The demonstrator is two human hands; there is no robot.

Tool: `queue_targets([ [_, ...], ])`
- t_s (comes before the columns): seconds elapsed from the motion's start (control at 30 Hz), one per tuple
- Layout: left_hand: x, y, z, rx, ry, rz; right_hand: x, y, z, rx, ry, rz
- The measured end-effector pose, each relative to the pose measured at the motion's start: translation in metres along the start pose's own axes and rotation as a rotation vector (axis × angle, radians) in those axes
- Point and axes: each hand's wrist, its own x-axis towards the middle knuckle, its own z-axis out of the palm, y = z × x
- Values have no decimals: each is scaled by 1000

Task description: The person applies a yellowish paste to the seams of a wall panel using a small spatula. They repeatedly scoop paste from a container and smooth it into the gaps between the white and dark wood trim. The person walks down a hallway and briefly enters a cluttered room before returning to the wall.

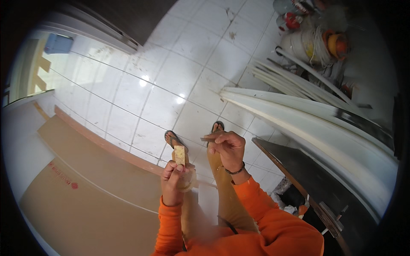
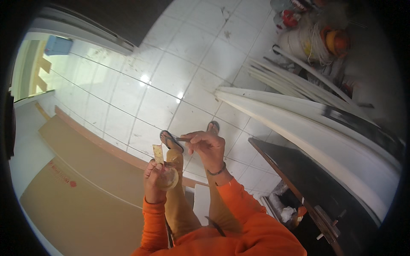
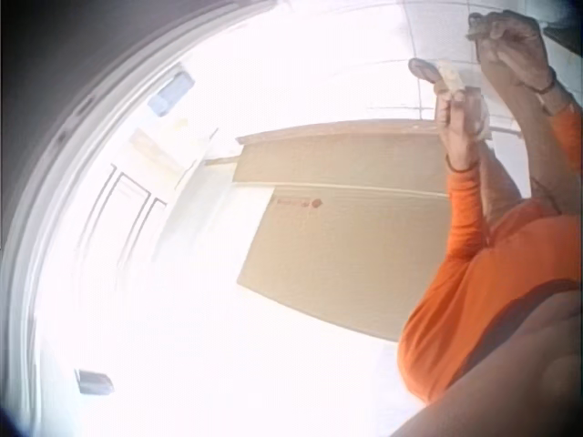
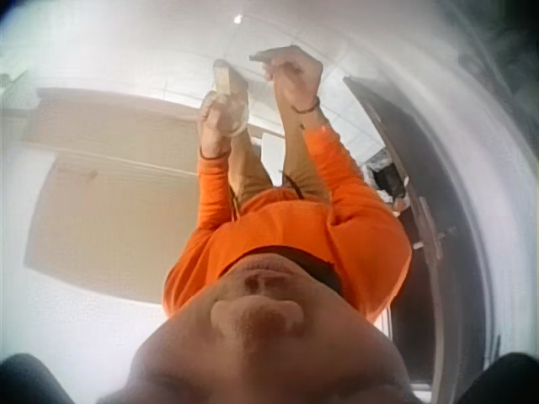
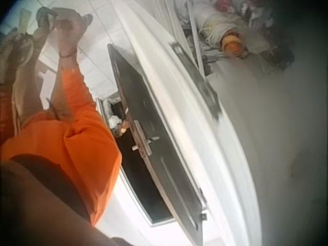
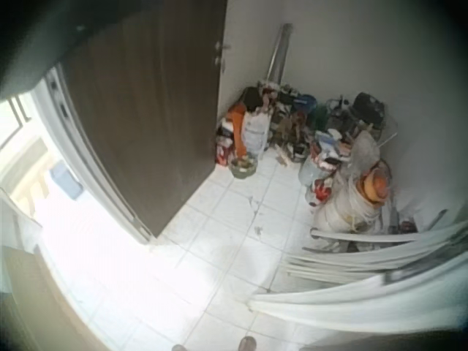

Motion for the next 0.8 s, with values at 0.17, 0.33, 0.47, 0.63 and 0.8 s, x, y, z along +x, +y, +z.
queue_targets([
  [0.17,-125,89,77,16,-151,60,-18,-177,71,-157,-218,-249],
  [0.33,-226,139,112,105,-364,198,-56,-289,109,-177,-396,-565],
  [0.47,-290,167,140,197,-470,308,-95,-351,143,116,-286,-319],
  [0.63,-332,188,152,274,-556,399,-119,-373,163,134,-383,-377],
  [0.8,-342,182,150,279,-552,475,-134,-387,164,67,-310,-265],
])
